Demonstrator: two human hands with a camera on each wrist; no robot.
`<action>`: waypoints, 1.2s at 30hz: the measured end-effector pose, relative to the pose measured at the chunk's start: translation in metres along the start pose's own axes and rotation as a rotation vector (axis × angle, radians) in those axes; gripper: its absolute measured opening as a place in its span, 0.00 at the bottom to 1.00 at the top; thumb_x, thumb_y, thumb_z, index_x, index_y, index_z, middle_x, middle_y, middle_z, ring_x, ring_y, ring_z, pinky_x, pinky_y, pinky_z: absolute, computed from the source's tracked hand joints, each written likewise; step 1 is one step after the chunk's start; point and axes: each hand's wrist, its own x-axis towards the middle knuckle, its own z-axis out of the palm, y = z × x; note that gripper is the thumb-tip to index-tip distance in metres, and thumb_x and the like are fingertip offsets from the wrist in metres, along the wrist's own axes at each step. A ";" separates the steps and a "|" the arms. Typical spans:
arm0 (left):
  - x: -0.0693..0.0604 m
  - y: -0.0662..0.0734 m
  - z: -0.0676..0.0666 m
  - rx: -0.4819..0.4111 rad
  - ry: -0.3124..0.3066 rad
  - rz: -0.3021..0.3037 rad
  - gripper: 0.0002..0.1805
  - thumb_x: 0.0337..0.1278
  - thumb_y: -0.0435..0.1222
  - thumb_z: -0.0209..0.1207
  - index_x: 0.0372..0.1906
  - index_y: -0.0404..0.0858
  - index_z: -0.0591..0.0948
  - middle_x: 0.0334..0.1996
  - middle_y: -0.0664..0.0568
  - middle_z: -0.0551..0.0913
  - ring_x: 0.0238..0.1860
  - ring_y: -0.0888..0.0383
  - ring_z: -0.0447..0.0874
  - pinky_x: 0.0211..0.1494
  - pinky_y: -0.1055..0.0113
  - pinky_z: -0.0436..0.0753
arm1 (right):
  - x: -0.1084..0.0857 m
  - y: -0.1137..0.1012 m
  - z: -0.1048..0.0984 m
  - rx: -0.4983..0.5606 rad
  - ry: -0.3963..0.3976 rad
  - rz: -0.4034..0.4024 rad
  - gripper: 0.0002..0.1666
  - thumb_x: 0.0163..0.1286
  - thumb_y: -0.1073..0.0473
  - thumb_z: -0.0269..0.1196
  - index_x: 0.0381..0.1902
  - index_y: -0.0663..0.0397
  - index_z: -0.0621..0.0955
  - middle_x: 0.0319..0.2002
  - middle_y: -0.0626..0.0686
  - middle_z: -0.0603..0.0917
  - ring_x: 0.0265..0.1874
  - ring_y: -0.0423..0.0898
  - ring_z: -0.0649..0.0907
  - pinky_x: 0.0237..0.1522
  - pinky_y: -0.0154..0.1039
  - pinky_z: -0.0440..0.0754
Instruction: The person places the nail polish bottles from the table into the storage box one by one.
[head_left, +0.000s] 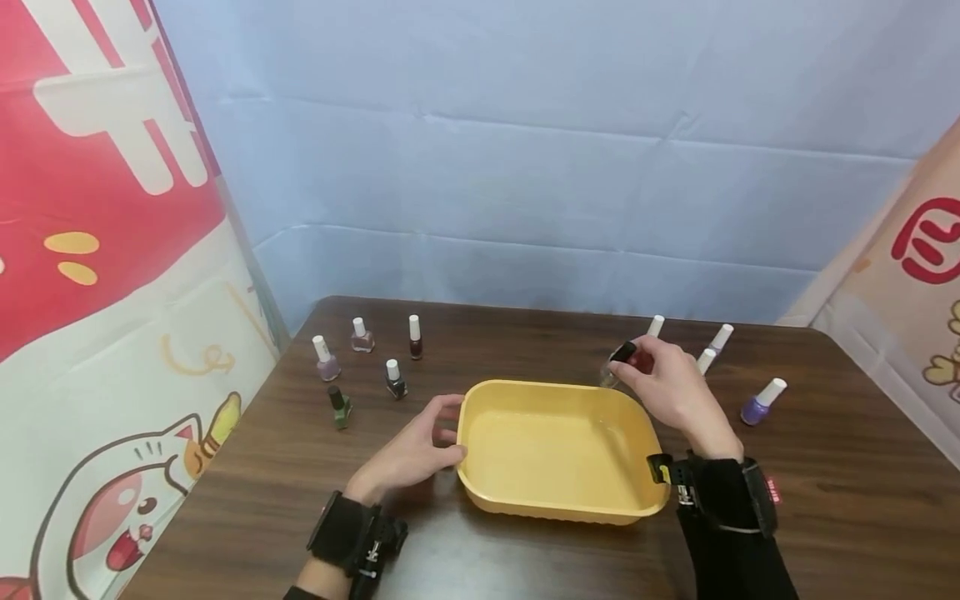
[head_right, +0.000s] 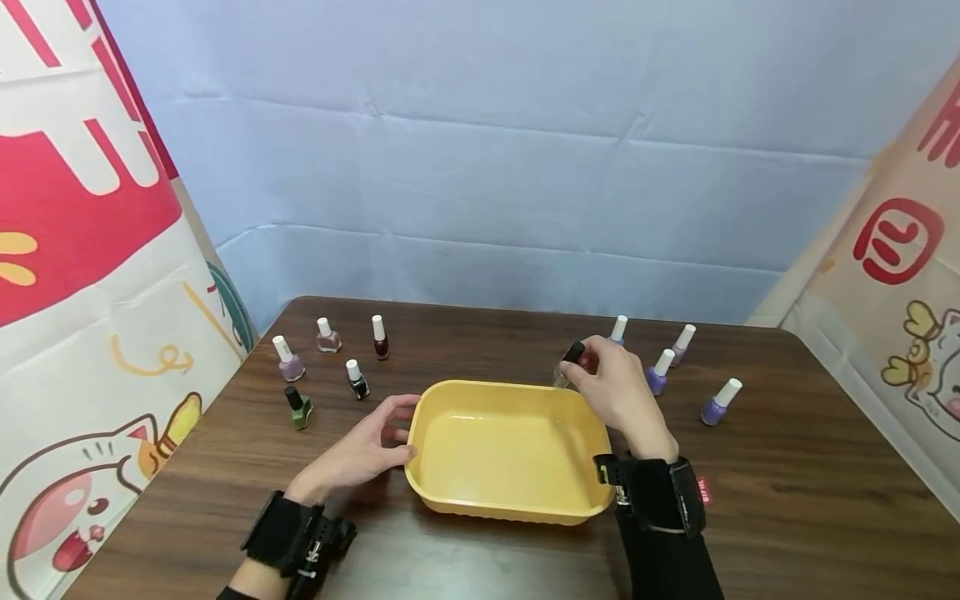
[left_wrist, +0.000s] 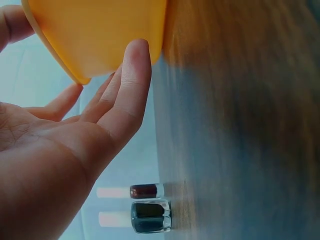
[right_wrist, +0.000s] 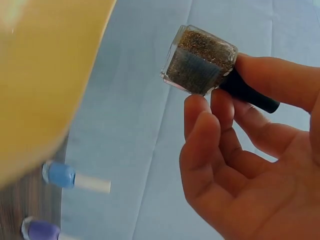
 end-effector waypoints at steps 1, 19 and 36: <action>0.000 0.000 0.000 -0.001 0.001 0.000 0.37 0.54 0.34 0.61 0.70 0.46 0.61 0.64 0.43 0.70 0.56 0.50 0.80 0.46 0.64 0.81 | 0.000 -0.002 0.003 -0.001 -0.002 -0.003 0.13 0.72 0.52 0.56 0.42 0.57 0.76 0.32 0.55 0.77 0.30 0.48 0.72 0.34 0.40 0.66; 0.001 0.000 0.001 -0.020 0.007 0.039 0.38 0.52 0.32 0.60 0.70 0.44 0.61 0.63 0.41 0.71 0.54 0.50 0.80 0.44 0.65 0.82 | 0.014 -0.059 0.061 -0.036 -0.154 -0.118 0.06 0.68 0.56 0.60 0.39 0.52 0.78 0.31 0.50 0.77 0.29 0.46 0.71 0.34 0.41 0.67; 0.002 -0.001 0.001 -0.009 0.011 0.011 0.38 0.53 0.34 0.61 0.70 0.44 0.60 0.61 0.42 0.72 0.55 0.51 0.80 0.48 0.63 0.82 | 0.023 -0.082 0.101 -0.059 -0.264 -0.068 0.09 0.63 0.60 0.64 0.41 0.56 0.80 0.32 0.50 0.81 0.30 0.44 0.77 0.36 0.39 0.74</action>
